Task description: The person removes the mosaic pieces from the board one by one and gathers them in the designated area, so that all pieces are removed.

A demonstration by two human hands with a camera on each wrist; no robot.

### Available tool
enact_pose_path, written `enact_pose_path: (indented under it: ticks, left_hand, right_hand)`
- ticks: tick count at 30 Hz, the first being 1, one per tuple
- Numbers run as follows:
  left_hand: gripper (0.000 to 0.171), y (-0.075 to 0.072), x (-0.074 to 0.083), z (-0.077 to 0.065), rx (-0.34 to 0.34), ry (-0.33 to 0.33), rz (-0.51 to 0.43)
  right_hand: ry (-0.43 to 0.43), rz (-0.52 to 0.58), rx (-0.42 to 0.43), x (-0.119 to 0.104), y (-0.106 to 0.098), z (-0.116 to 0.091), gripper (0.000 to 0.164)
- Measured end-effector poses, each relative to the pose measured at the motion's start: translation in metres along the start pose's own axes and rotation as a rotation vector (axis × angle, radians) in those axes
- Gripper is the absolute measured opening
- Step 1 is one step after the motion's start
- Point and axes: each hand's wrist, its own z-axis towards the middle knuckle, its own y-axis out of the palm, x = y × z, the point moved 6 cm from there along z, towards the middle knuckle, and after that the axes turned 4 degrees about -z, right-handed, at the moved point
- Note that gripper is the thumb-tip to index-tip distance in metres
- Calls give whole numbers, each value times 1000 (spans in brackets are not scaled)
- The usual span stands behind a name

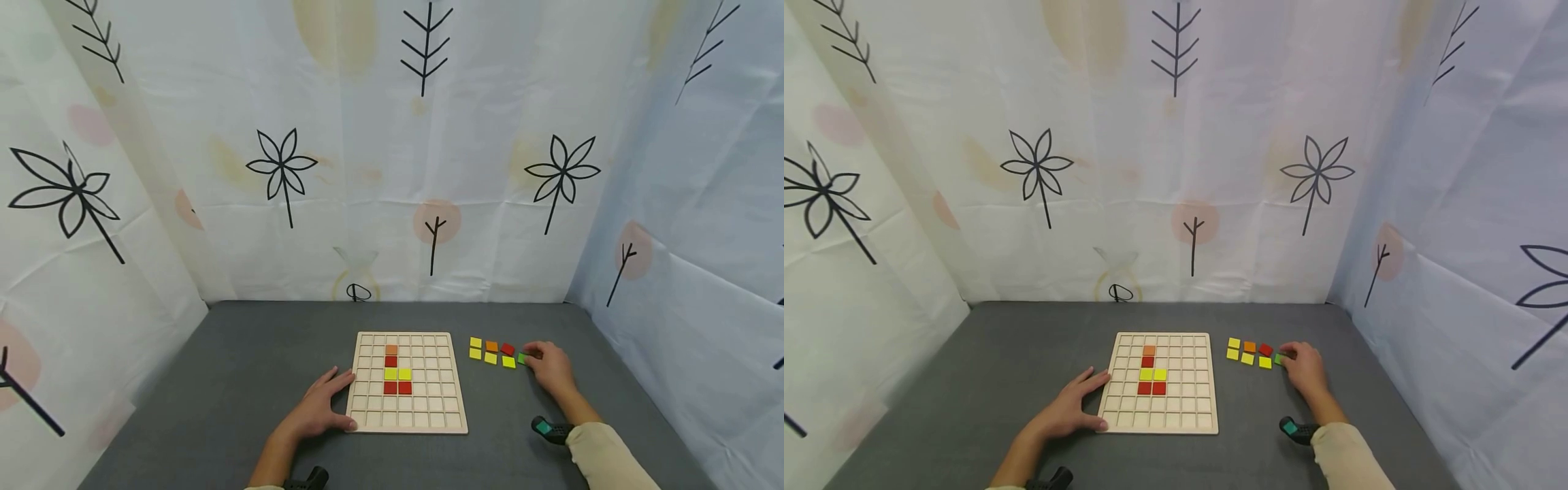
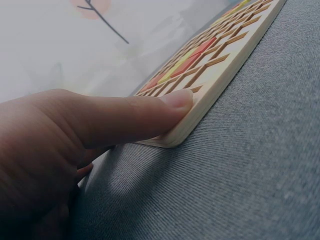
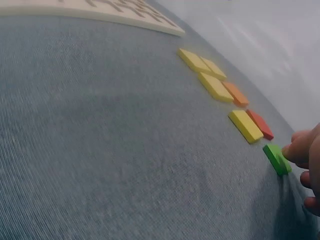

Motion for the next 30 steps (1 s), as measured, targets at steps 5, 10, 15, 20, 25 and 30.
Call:
enact_pose_path:
  ticks: [5, 10, 15, 20, 25, 30]
  left_hand:
    - [93, 0, 1, 0, -1, -1, -1]
    - [92, -1, 2, -1, -3, 7, -6]
    - [92, -1, 3, -1, -3, 8, -10]
    - [93, 0, 1, 0, -3, 7, -8]
    - [94, 0, 0, 0, -5, 9, -12]
    - [93, 0, 2, -2, -4, 19, -18]
  right_hand:
    - [-8, 14, 39, -10, -2, 0, 19]
    - [-26, 33, 94, -22, -3, 3, 17]
    - [-22, 79, 126, -36, 0, 4, 17]
    - [-27, 141, 157, -50, 8, 1, 16]
    - [-53, 178, 183, -65, 19, -2, 14]
    - [-93, 224, 185, -81, 31, -6, 12]
